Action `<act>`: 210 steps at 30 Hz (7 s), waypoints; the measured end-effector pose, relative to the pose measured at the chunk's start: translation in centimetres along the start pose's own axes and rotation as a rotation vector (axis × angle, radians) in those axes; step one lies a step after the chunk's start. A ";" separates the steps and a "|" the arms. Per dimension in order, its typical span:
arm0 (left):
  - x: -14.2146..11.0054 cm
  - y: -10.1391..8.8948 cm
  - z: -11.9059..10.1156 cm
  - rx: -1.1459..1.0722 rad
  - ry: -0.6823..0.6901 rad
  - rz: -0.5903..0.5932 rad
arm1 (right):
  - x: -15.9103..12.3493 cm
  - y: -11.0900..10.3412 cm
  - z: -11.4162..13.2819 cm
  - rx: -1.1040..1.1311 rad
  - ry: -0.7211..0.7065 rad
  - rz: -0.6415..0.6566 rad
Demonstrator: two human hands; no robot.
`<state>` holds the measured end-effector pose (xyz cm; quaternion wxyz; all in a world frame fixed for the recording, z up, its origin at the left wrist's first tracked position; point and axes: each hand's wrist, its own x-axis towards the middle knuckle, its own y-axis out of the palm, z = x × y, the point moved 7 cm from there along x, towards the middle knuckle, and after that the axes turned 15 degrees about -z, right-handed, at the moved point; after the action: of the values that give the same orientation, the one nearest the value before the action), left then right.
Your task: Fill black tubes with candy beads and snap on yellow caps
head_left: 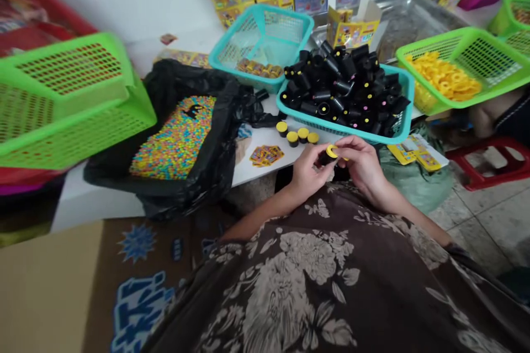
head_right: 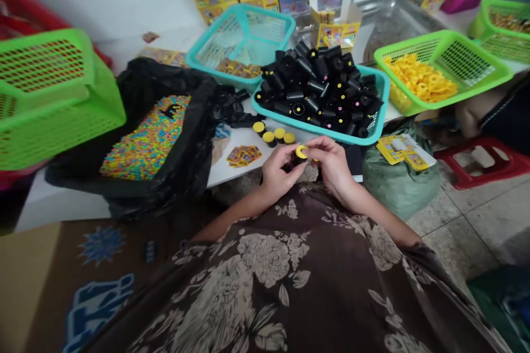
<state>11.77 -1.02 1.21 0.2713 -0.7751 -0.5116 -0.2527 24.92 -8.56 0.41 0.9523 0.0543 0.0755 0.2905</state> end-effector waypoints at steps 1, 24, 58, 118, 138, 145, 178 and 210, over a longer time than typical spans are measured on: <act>0.0 0.0 0.0 -0.002 0.002 0.006 | 0.1 0.0 -0.1 -0.005 0.003 0.004; -0.3 -0.1 1.1 -0.044 0.033 -0.002 | -0.8 0.6 3.0 -0.344 -0.533 0.090; -0.8 0.5 1.8 -0.369 -0.469 0.183 | -1.3 0.4 -0.6 -0.020 -0.164 0.243; -0.3 1.3 1.9 0.300 0.045 0.151 | 0.7 1.8 -4.6 -0.063 0.330 0.242; -0.4 0.3 2.5 0.150 -0.115 0.081 | 0.2 2.2 -4.3 -0.006 0.362 0.187; -0.8 1.2 3.0 -0.364 -0.702 0.246 | -0.2 2.3 -3.1 0.010 0.249 0.041; -2.0 0.6 4.7 -0.549 -0.994 0.179 | -0.6 2.6 -3.6 0.051 0.179 0.386; 1.3 -3.8 4.9 0.272 -0.286 0.015 | -0.5 3.4 5.2 -0.555 -0.678 0.225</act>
<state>9.29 4.40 -0.89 0.2998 -0.7631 -0.5686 -0.0664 23.52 -6.33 6.08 0.8642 -0.1033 -0.3281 0.3672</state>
